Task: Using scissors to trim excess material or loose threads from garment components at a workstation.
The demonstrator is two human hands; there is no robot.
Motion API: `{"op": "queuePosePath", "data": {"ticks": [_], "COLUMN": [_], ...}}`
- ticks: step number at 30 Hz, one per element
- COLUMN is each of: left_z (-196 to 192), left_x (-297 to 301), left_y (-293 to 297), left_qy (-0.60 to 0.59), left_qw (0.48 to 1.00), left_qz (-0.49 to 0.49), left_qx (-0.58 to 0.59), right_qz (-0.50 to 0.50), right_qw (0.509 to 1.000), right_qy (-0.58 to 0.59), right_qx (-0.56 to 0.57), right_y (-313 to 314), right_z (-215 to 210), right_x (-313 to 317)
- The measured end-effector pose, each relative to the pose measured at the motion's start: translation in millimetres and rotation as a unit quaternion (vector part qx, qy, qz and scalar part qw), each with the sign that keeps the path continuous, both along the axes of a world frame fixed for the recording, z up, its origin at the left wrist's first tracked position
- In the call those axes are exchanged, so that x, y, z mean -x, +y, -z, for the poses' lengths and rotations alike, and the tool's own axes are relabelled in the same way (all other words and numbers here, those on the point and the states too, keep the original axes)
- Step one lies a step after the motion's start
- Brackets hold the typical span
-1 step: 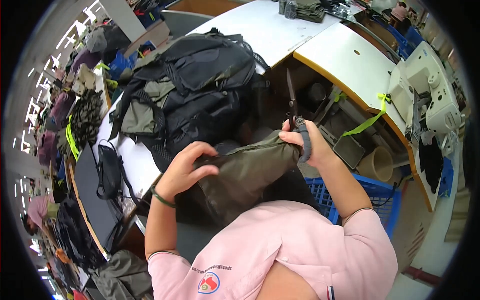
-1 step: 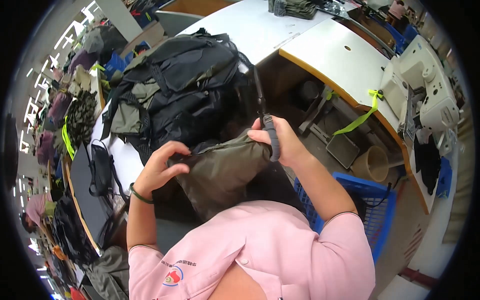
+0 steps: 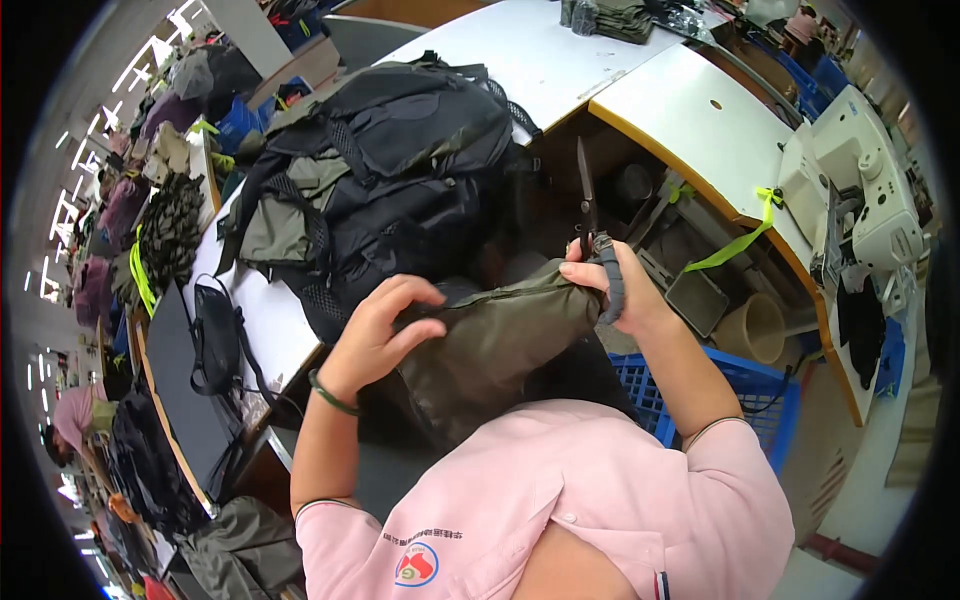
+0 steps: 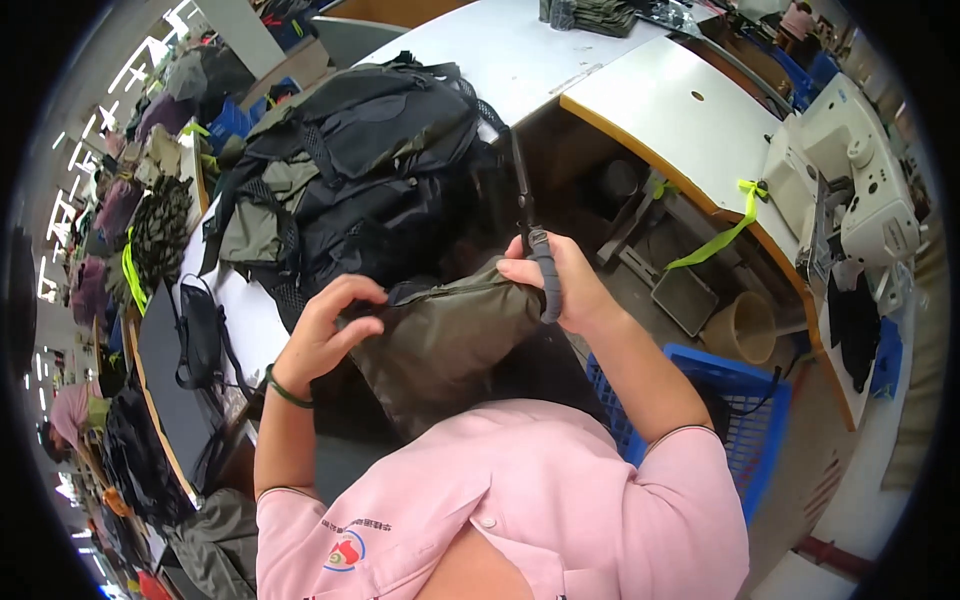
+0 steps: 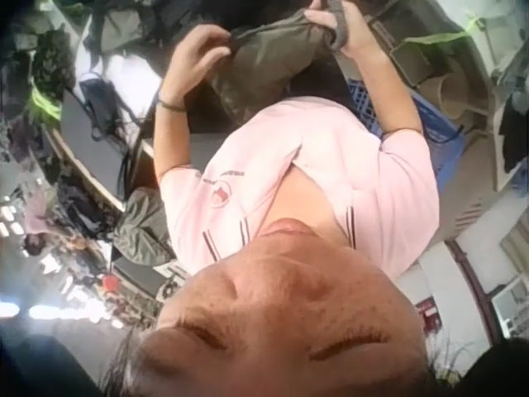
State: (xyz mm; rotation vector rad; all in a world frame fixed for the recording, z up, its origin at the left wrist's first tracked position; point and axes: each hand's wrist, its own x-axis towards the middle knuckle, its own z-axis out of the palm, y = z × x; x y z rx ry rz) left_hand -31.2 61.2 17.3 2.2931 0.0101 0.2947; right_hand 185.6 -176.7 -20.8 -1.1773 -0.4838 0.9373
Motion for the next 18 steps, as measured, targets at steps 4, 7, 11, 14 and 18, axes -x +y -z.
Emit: {"op": "queuePosePath", "data": {"ticks": [4,7,11,14,18], "left_z": [5.1,15.8,27.1,32.1,34.1], "left_x": [-23.5,-34.4,-39.5,-36.7,-35.5], "left_y": [-27.9,-38.0,-43.0,-47.7,-46.3], "left_qy": [-0.047,-0.063,-0.096,-0.087,-0.055], "left_qw": [0.998,0.998,0.995,0.995,0.994], "left_qz": [-0.032,-0.022,-0.017,-0.041,-0.044], "left_qx": [-0.006,-0.003,0.004,0.038,0.086], "right_qz": [0.004,0.011,0.010,0.022,0.087], "right_qw": [1.000,1.000,1.000,0.994,0.976], "right_qy": [0.031,0.022,-0.018,-0.066,-0.191], "right_qx": [0.006,0.007,0.020,0.087,0.057], "right_y": [0.1,-3.2,-13.5,-20.5,-23.8], "right_z": [1.8,-3.7,-2.5,-9.7,-21.5], "right_x": [5.6,8.7,3.3,-4.3,-18.3]}}
